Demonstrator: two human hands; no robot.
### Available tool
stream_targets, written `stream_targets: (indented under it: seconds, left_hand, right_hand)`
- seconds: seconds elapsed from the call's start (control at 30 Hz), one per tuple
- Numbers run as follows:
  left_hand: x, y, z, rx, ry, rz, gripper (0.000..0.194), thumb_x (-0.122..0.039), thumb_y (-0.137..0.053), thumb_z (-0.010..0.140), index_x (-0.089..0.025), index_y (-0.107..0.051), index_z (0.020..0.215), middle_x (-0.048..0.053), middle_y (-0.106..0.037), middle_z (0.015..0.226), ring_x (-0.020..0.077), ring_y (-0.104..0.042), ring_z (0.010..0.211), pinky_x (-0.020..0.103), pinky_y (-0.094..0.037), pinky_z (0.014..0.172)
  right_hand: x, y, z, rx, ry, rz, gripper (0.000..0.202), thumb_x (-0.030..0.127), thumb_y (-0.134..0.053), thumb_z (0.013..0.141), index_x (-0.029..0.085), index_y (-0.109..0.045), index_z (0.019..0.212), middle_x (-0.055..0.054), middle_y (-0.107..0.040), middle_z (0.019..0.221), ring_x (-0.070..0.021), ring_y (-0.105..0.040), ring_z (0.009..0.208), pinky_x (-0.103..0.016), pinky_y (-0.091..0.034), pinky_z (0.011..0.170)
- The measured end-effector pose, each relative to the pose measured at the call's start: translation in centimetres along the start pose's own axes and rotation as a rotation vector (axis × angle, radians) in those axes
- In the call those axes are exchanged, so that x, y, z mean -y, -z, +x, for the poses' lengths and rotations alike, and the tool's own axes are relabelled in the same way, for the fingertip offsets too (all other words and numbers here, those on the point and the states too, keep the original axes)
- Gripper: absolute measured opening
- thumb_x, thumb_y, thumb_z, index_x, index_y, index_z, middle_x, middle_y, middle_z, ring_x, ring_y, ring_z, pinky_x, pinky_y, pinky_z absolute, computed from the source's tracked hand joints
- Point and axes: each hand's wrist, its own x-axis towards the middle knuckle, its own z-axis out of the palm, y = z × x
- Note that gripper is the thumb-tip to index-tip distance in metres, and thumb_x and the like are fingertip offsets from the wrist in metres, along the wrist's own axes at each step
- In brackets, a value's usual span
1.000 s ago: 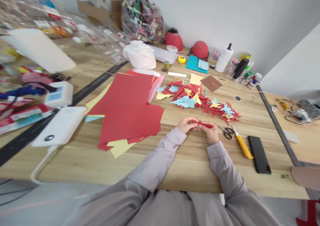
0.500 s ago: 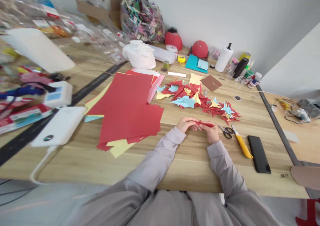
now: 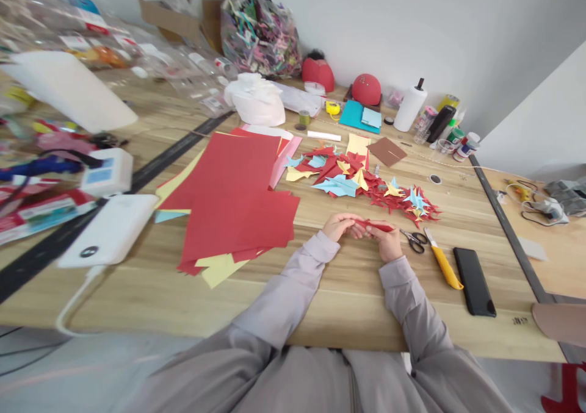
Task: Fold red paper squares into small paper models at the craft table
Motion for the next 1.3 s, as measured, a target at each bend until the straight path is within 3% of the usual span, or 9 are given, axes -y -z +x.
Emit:
stream_targets:
  seconds: [0.27,0.5,0.73,0.93,1.17,1.3]
  left_hand:
    - [-0.1,-1.0,-0.3,-0.071,-0.087,0.151,0.031,-0.030,-0.078,0.061,-0.011,-0.065,0.081,0.004,-0.069,0.062,0.0150,-0.064,0.054,0.028,-0.053,0.058]
    - [-0.3,-0.9,-0.3,-0.114,-0.048,0.093,0.026,-0.028,-0.079,0.055,-0.010,-0.069,0.070,0.006,-0.070,0.059,0.0171,-0.064,0.049,0.030,-0.053,0.053]
    - [-0.1,-0.5,-0.1,-0.062,0.007,0.002,0.031,-0.027,-0.076,0.058,-0.008,-0.069,0.081,0.011,-0.072,0.066,0.0218,-0.068,0.057,0.034,-0.053,0.058]
    - [-0.3,-0.2,-0.1,-0.084,-0.019,-0.029,0.029,-0.029,-0.072,0.061,-0.009,-0.065,0.081,0.009,-0.071,0.065,0.0193,-0.067,0.054,0.032,-0.052,0.057]
    - [-0.6,-0.6,-0.3,-0.105,-0.079,0.104,0.036,-0.031,-0.076,0.060,-0.010,-0.067,0.088,0.006,-0.071,0.065,0.0158,-0.064,0.053,0.030,-0.053,0.057]
    - [-0.2,-0.8,0.0,-0.145,-0.104,0.187,0.031,-0.034,-0.077,0.060,-0.012,-0.069,0.080,0.004,-0.070,0.063,0.0160,-0.065,0.056,0.030,-0.054,0.061]
  right_hand:
    - [-0.3,0.2,0.1,0.052,0.012,0.014,0.017,0.025,-0.081,0.054,0.021,-0.075,0.070,-0.001,-0.070,0.064,-0.0124,-0.057,0.051,-0.028,-0.044,0.052]
    - [0.2,0.0,-0.1,0.047,0.015,0.010,0.014,0.022,-0.081,0.052,0.022,-0.074,0.064,0.001,-0.069,0.061,-0.0122,-0.055,0.051,-0.027,-0.043,0.053]
    - [0.3,-0.2,0.1,0.018,-0.008,0.046,0.016,0.021,-0.081,0.051,0.021,-0.073,0.065,0.002,-0.066,0.058,-0.0115,-0.053,0.049,-0.028,-0.040,0.051]
    - [0.7,-0.1,0.1,-0.031,-0.049,0.079,0.017,0.020,-0.081,0.049,0.019,-0.072,0.064,0.003,-0.063,0.051,-0.0112,-0.051,0.047,-0.027,-0.038,0.050]
    - [0.6,0.1,0.2,-0.026,-0.068,0.093,0.020,0.022,-0.082,0.049,0.019,-0.071,0.067,0.002,-0.066,0.057,-0.0108,-0.052,0.047,-0.027,-0.040,0.050]
    - [0.4,0.2,0.3,-0.012,-0.077,0.081,0.022,0.022,-0.082,0.050,0.018,-0.071,0.068,0.002,-0.066,0.056,-0.0110,-0.052,0.047,-0.027,-0.040,0.050]
